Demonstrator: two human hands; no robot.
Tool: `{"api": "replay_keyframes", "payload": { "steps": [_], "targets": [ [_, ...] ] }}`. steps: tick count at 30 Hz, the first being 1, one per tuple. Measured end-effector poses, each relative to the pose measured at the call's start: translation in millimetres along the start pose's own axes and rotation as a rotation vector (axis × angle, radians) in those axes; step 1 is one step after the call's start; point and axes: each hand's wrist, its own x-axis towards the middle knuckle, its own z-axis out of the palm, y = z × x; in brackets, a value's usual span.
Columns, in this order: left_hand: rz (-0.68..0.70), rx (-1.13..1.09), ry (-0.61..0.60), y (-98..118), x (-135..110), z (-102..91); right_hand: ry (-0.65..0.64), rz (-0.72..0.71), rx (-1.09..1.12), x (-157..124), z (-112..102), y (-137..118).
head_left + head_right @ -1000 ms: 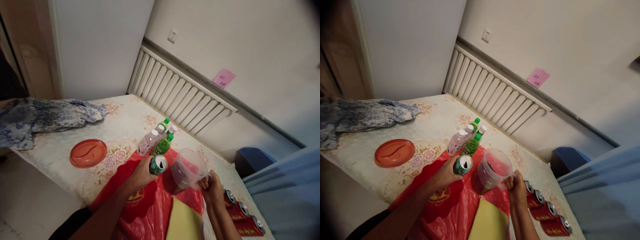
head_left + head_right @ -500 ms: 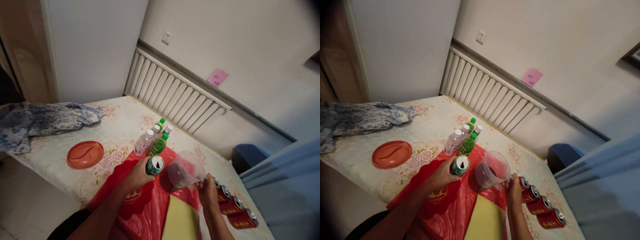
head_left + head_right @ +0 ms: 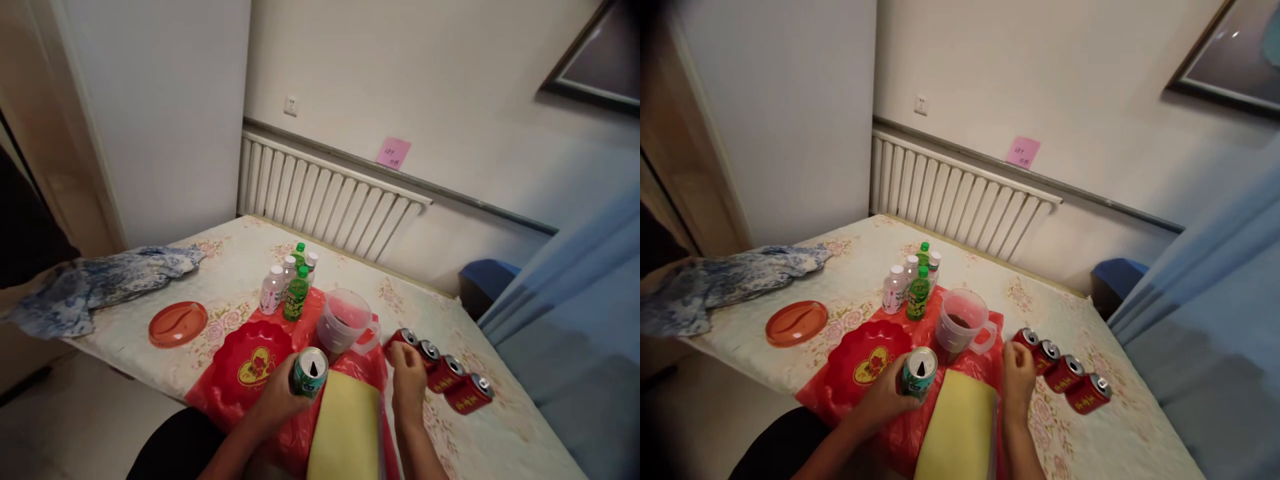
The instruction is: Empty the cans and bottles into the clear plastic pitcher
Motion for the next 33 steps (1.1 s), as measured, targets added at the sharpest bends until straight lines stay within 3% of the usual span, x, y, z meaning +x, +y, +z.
{"api": "replay_keyframes", "payload": {
  "steps": [2,5,7,10,16,21,26,33],
  "targets": [
    [-0.003,-0.029,-0.031,3.8,-3.5,15.5,-0.031,0.058,0.016,-27.0,-6.5,6.4],
    [0.001,-0.003,-0.079,4.9,-4.6,42.1,-0.321,0.115,0.106,-66.2,-11.2,10.6],
    [0.031,0.02,-0.117,4.7,-5.1,61.4,-0.416,0.117,0.158,-83.9,-15.0,8.5],
    [0.083,0.012,-0.19,4.8,-7.3,90.2,-0.447,0.118,0.163,-95.5,-26.2,2.8],
    [0.133,0.148,-0.289,0.9,-14.0,138.3,-0.345,0.15,0.102,-102.5,-58.6,9.2],
    [0.159,0.231,-0.399,-19.4,-8.9,161.9,-0.219,0.151,0.105,-103.5,-85.9,29.3],
    [0.145,0.519,-0.23,-50.3,10.7,160.4,-0.057,0.195,0.066,-83.5,-128.0,57.5],
    [0.363,0.851,-0.091,-79.7,28.0,153.4,0.255,0.171,-0.134,-41.2,-200.4,116.4]
  ]
}}
